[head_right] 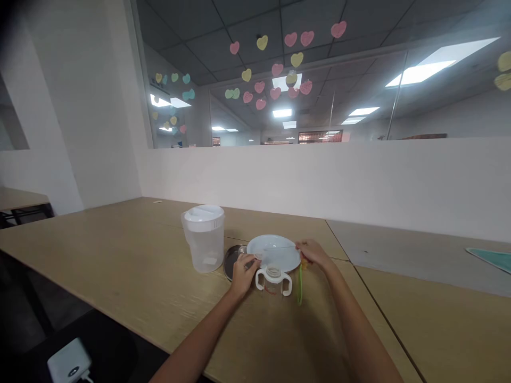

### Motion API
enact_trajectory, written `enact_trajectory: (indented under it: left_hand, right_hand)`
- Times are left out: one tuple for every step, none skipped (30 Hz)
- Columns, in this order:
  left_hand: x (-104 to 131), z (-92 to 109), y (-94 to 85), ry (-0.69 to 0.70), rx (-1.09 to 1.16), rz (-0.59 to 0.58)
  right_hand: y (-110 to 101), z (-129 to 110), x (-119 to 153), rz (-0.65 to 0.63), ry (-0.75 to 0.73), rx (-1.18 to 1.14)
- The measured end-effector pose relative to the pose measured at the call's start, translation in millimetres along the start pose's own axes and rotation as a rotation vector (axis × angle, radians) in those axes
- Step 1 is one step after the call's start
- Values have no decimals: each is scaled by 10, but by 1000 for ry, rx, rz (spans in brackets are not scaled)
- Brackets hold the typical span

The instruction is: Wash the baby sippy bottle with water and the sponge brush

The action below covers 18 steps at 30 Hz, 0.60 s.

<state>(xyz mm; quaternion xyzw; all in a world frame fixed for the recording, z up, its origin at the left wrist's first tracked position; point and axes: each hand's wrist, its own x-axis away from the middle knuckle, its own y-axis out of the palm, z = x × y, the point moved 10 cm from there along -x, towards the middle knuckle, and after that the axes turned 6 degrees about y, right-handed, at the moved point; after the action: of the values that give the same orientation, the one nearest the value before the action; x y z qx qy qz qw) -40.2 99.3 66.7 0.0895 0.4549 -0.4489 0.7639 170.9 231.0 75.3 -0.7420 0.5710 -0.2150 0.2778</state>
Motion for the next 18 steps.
enact_trajectory:
  left_hand:
    - [3,-14,4,-3,5,1]
    - [5,-26,8,-7,9,-1]
    - [6,-35,14,-11,12,-4]
    - [6,-41,18,-14,15,-6]
    - [6,-43,24,-15,17,-11]
    - [5,-41,33,-13,17,-21]
    - [3,-34,44,-8,12,-34]
    - [0,-23,55,-1,0,-51]
    - [-4,-10,67,7,-19,-69]
    - [-7,3,80,14,-43,-90]
    - [-9,16,90,20,-68,-109]
    - [-12,27,97,24,-90,-126]
    - [-15,37,100,26,-107,-138]
    - [-17,47,101,28,-121,-148]
    - [-19,55,99,30,-133,-154]
    - [-19,63,98,33,-144,-159]
    - [-18,67,101,35,-155,-166]
    - [-16,67,107,35,-165,-175]
  right_hand:
    - [32,9,-5,1,1,14]
    - [53,-2,1,5,1,29]
    - [63,-31,14,15,-2,44]
    - [63,-76,31,32,-10,56]
    - [69,-141,53,42,-29,67]
    - [96,-226,80,35,-63,77]
    - [156,-324,113,-2,-109,84]
    - [246,-432,156,-65,-166,89]
    - [352,-543,213,-141,-230,93]
    - [452,-654,280,-208,-299,95]
    - [535,-760,351,-259,-369,90]
    - [593,-853,416,-286,-431,77]
    - [631,-933,469,-294,-484,53]
    - [655,-994,509,-293,-522,19]
    - [677,-1031,532,-295,-541,-22]
    - [700,-1044,540,-302,-540,-62]
    - [723,-1041,536,-313,-527,-99]
    - [741,-1028,525,-322,-509,-132]
